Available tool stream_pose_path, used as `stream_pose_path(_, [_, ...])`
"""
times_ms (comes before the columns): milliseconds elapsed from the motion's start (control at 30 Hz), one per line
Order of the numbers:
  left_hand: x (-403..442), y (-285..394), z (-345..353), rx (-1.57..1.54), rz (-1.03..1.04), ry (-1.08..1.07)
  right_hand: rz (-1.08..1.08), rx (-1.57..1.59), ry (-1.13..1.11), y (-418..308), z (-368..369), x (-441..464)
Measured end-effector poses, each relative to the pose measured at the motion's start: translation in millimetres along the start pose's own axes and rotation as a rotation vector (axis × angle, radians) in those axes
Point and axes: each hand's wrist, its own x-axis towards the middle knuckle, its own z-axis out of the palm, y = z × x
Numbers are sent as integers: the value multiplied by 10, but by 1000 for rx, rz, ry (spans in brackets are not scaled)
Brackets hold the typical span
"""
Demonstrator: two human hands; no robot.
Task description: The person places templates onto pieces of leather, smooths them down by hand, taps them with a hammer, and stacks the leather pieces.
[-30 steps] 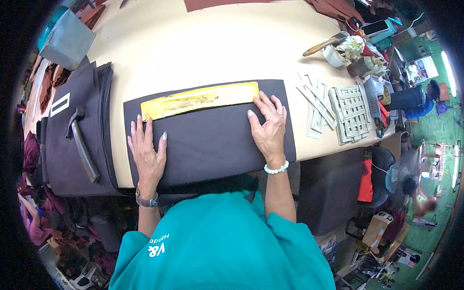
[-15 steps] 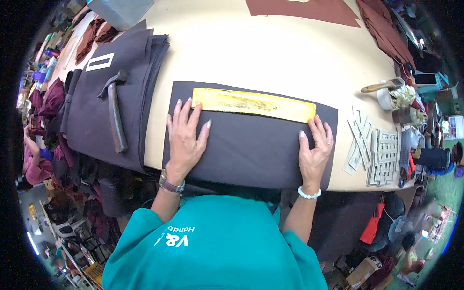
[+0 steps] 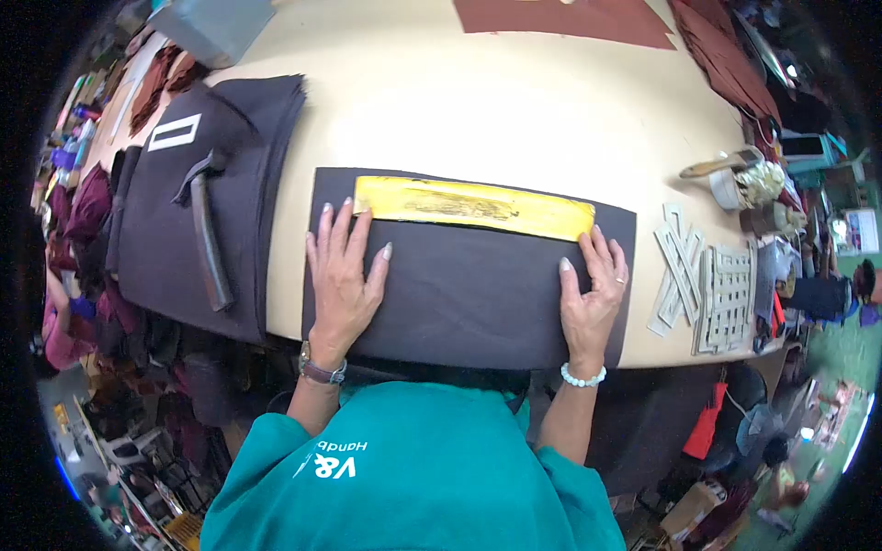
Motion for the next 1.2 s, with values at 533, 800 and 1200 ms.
stream_pose_path(533, [-9,12,-5,15,-35,-38,29,-5,38,-5,7,-7])
stream_pose_path(800, [-8,10,-6,17,-27,-42,28,-29,29,-21,-1,-9])
stream_pose_path(1200, [-14,-13,8,9,-13,-47,19,-61,34,-19,10,-10])
